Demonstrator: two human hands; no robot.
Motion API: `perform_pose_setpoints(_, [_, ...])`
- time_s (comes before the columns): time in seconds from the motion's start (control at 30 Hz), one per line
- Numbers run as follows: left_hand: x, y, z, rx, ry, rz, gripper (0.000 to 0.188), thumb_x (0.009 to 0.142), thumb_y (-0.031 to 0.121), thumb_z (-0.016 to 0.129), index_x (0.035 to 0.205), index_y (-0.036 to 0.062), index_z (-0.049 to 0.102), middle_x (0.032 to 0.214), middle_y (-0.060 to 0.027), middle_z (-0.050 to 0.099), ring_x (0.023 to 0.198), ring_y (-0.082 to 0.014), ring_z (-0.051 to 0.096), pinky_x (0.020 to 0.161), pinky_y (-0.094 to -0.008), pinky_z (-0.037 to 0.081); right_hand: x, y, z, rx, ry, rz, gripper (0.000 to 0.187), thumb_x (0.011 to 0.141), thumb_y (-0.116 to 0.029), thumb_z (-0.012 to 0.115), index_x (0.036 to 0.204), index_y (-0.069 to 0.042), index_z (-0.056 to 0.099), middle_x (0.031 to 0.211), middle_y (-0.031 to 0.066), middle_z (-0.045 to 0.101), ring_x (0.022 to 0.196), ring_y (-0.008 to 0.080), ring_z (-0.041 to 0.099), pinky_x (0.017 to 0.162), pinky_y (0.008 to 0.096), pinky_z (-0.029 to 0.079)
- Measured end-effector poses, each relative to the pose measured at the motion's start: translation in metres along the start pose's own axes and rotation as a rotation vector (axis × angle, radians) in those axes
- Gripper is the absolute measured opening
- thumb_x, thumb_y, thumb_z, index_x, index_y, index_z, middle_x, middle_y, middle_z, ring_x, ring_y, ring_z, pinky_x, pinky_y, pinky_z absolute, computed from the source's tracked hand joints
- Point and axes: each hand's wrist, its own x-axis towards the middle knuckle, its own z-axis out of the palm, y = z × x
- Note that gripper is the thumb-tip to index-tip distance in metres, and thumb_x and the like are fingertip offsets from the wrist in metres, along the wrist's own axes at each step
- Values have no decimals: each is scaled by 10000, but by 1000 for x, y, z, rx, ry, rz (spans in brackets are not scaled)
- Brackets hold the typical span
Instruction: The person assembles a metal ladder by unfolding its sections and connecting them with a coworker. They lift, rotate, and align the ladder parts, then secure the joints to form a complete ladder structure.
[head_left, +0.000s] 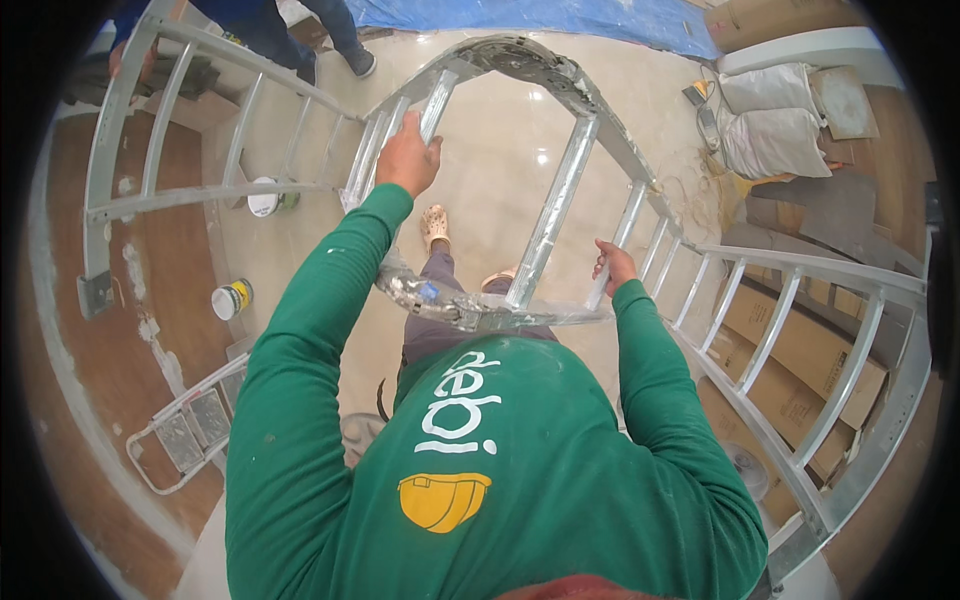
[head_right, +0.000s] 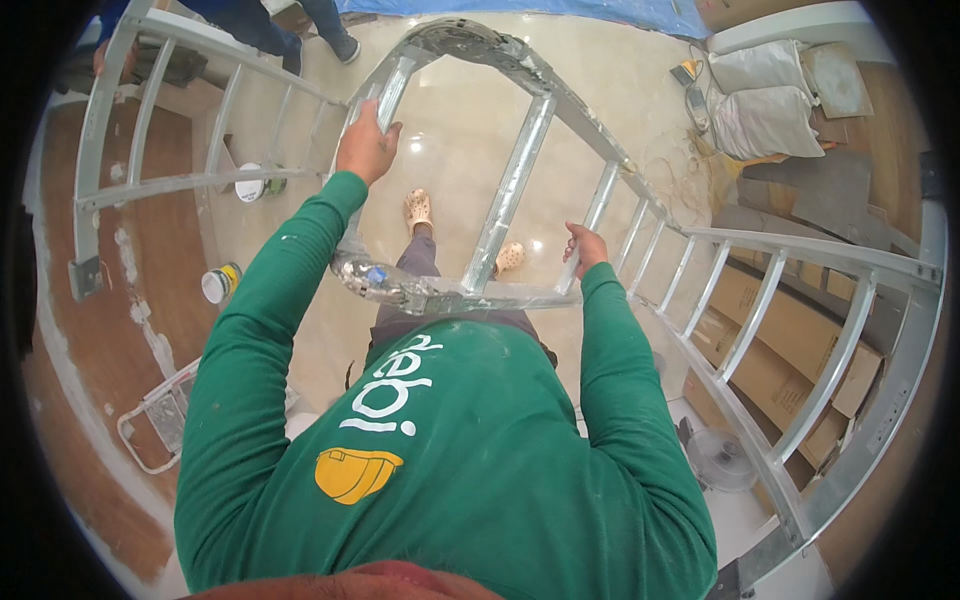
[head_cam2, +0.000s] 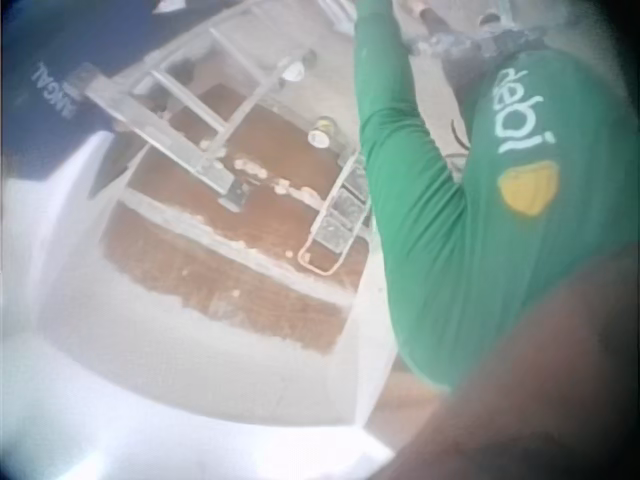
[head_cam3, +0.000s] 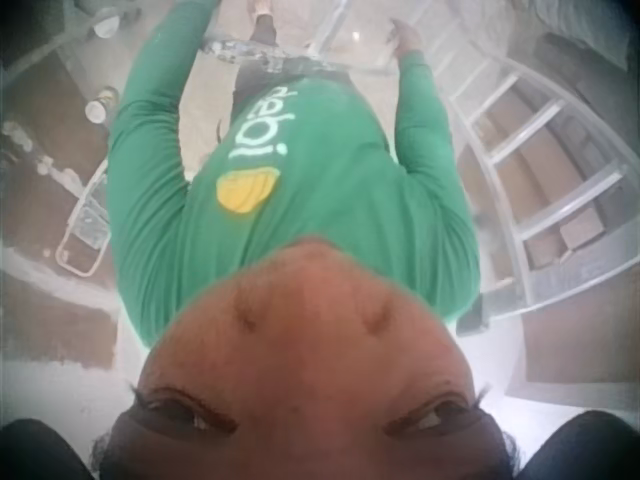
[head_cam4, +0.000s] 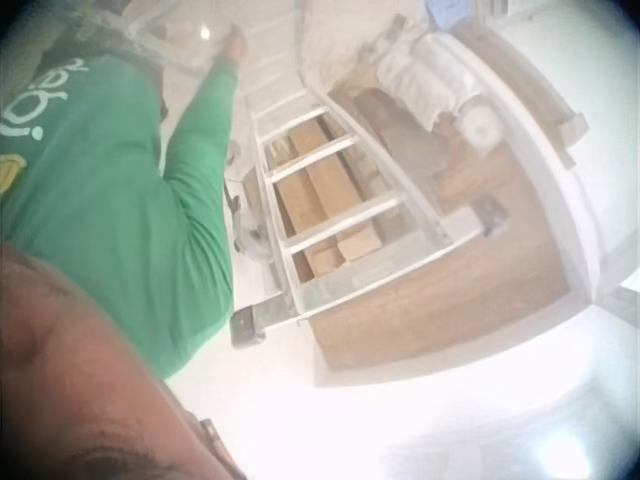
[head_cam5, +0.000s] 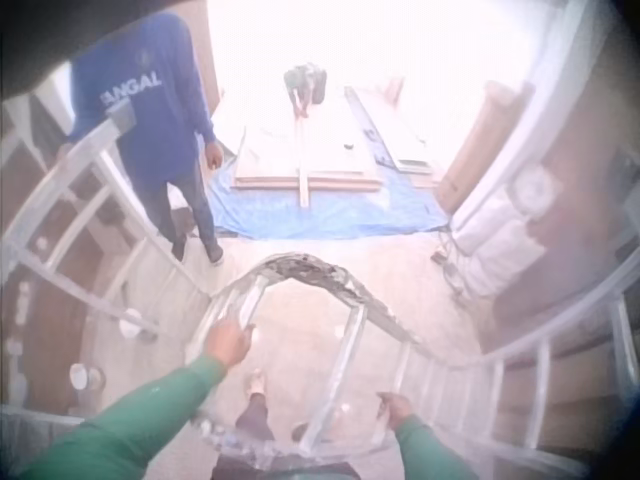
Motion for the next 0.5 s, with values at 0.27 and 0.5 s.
perform_pose_setpoints(0.27, [-2, -31, 33, 8, -128, -60, 528, 937, 242, 701, 1351, 66, 425, 923, -287, 708, 867, -499, 684, 774, -574, 531, -24, 24, -31, -14, 113, 41, 276, 903, -252, 764, 833, -109, 537, 610, 18, 477, 491, 193, 489, 475, 364, 433])
perform_pose_setpoints(0.5, [13, -47, 70, -20, -160, -58, 504, 945, 239, 688, 1342, 69, 429, 898, -280, 705, 850, -500, 684, 752, -572, 536, -9, 30, -44, -54, 251, 46, 272, 898, -240, 770, 825, -91, 555, 607, 27, 481, 484, 197, 496, 466, 363, 439])
